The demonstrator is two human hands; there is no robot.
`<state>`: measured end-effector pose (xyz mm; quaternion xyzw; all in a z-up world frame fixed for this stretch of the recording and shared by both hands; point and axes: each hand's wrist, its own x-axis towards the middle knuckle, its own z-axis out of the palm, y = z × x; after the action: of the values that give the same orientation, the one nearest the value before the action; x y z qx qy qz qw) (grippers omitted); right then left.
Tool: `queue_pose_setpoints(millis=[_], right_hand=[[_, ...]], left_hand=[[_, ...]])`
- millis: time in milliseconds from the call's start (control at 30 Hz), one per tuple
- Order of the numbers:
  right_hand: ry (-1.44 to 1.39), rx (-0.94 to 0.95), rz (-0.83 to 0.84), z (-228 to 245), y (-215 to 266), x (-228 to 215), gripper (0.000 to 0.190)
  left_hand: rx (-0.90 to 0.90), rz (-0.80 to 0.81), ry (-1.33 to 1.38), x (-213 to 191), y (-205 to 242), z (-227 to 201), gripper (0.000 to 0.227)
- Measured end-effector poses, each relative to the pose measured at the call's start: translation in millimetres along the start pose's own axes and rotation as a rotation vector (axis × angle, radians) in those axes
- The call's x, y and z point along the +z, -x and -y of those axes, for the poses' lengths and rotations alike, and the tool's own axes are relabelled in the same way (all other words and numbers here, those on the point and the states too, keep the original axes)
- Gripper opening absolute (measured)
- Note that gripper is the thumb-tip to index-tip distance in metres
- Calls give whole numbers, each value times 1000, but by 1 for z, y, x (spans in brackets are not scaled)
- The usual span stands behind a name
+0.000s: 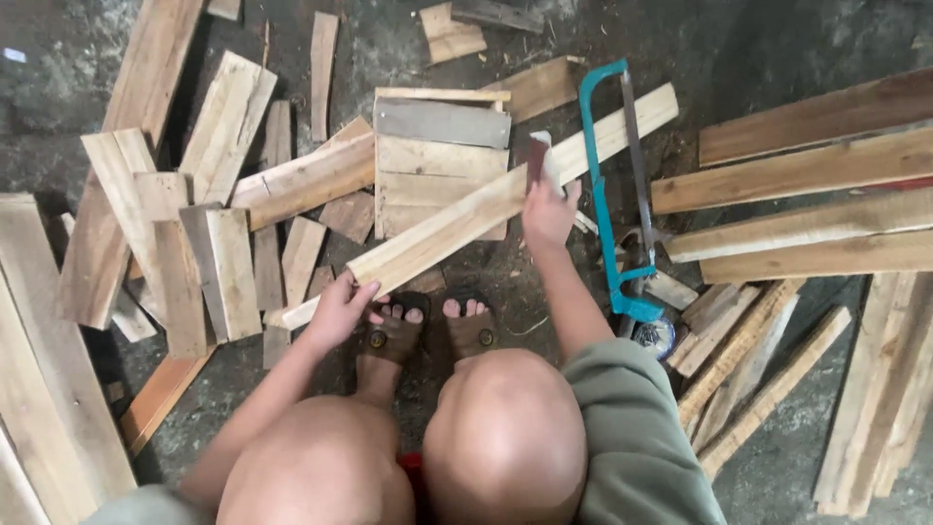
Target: Sanding a wooden plank with sandpaper and then cutting it with a hacksaw while sitting on the floor.
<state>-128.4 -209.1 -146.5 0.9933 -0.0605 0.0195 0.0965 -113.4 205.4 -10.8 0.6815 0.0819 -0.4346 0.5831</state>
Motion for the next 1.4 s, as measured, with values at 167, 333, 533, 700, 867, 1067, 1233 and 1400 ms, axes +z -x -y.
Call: queue_pose_setpoints(millis=[167, 333, 533, 700, 867, 1067, 1233, 1400], right_hand=[[-492, -282, -258, 96, 23, -61, 48], [-1, -91, -311, -20, -2, -1, 28], [-858, 199, 88, 83, 5, -124, 38], [-171, -190, 62, 9, -5, -75, 42], [-338, -235, 237, 106, 32, -26, 48], [-690, 605, 301, -3, -9, -95, 64], [-664, 504, 266, 65, 5, -91, 77], [-276, -394, 447, 94, 3, -198, 40]], left_hand=[[-28, -10, -18, 0, 1, -1, 41], [-47, 13, -81, 0, 2, -6, 41], [-54, -3, -111, -1, 6, -13, 38], [-67, 6, -157, 1, 11, -15, 36], [-16, -24, -86, -1, 9, -10, 36], [29, -31, 0, 0, 0, 5, 36], [8, -41, 114, -3, -2, -4, 31], [36, -72, 167, -3, -3, 20, 28]])
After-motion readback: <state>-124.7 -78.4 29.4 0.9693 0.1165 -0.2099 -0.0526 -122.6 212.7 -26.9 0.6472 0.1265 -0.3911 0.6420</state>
